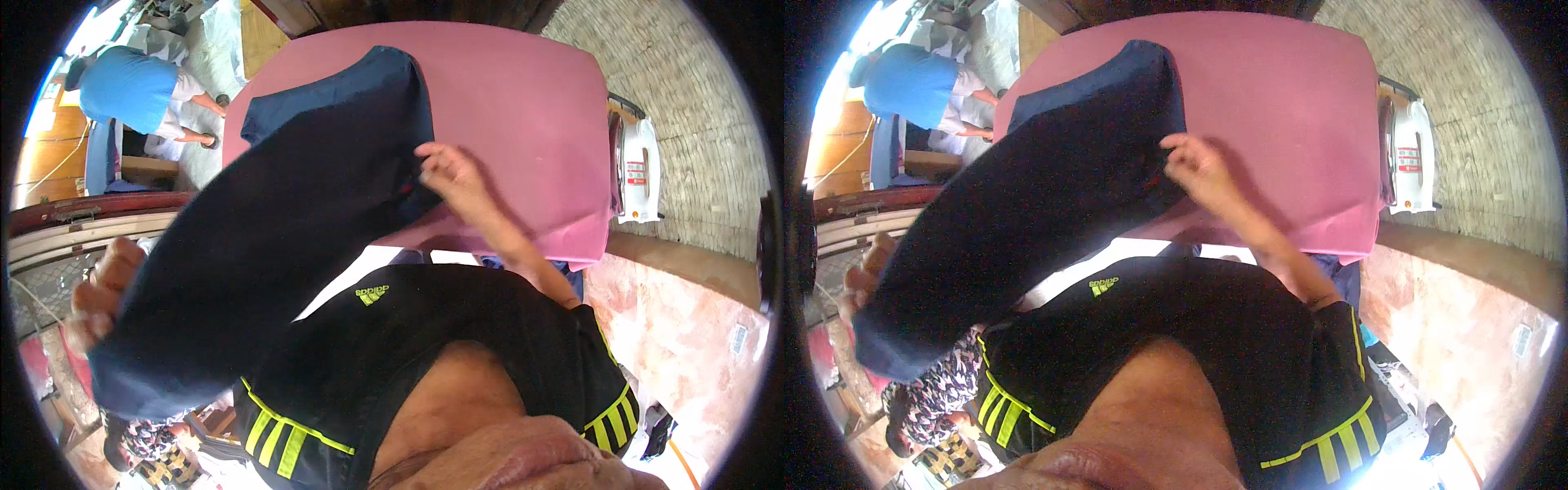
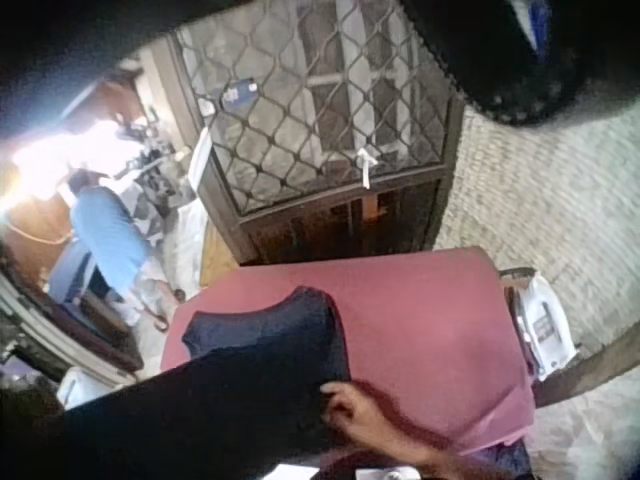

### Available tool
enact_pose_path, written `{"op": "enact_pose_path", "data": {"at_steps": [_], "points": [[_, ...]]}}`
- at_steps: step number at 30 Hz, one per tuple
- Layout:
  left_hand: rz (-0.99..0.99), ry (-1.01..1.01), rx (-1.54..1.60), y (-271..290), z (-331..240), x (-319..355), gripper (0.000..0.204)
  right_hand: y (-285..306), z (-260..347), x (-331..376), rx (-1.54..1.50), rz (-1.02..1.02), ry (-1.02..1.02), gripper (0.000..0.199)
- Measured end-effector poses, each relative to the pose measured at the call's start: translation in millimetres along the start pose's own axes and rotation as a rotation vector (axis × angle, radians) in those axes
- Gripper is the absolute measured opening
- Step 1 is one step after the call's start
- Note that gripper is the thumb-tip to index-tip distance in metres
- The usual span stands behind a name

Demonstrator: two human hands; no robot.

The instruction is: The person irons a dark blue t-shirt on a pink ironing board. They use a white steam iron to smooth the fabric, repeatedly adjusting the shirt's position and flipping it over to press different sections.

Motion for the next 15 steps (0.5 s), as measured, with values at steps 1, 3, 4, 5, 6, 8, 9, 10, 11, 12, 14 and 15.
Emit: {"op": "enact_pose_path", "data": {"at_steps": [1, 3, 4, 5, 6, 8, 9, 10, 11, 12, 14, 15], "points": [[-0.013, 0.016, -0.051, 6.6, -3.0, -5.4, 0.016, 14.9, 15.0, -0.8, -0.158, -0.043, -0.058, 0.038], [-0.047, 0.033, -0.124, 17.1, -4.4, -17.3, 0.017, 47.4, 58.0, -5.9, -0.362, -0.148, -0.021, 0.038], [-0.062, 0.047, -0.166, 23.0, -3.8, -24.0, 0.017, 66.3, 86.8, -10.2, -0.349, -0.123, 0.021, 0.038], [-0.079, 0.062, -0.202, 29.5, -0.7, -31.6, 0.018, 74.2, 127.1, -8.2, -0.328, -0.142, 0.152, 0.039], [-0.092, 0.08, -0.239, 35.3, 3.9, -39.7, 0.018, 82.8, 164.5, -7.1, -0.311, -0.162, 0.279, 0.041], [-0.111, 0.114, -0.26, 39.4, 27.8, -58.5, 0.019, 79.5, 233.9, 9.8, -0.202, -0.131, 0.462, 0.028], [-0.117, 0.136, -0.294, 45.7, 34.7, -66.8, 0.02, 74.2, 263.2, 11.6, -0.139, -0.101, 0.543, 0.029], [-0.125, 0.156, -0.332, 49.5, 39.6, -75.4, 0.02, 72.1, 283.1, 15.3, -0.086, -0.079, 0.601, 0.03], [-0.132, 0.166, -0.306, 43.2, 60.9, -87.7, 0.021, 73.6, 312.5, 28.3, 0.023, -0.099, 0.663, 0.03], [-0.134, 0.19, -0.342, 44.1, 69.5, -98.1, 0.021, 73.7, 330.1, 28.8, 0.102, -0.095, 0.697, 0.031], [-0.129, 0.207, -0.361, 38.9, 96.9, -120.3, 0.022, 79.0, 360.7, 29.2, 0.315, -0.135, 0.735, 0.033], [-0.133, 0.223, -0.366, 38.8, 114.9, -129.8, 0.023, 81.3, 371.3, 28.6, 0.399, -0.155, 0.75, 0.033]]}}
Point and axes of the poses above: each hand's wrist, its own x-axis away from the middle knuckle, its own y-axis out of the back of the hand, z = x × y, the point moved 1 cm from there along -x, towards the middle knuckle, and after that the axes turned 2 degrees about -z, right-handed, at the moved point
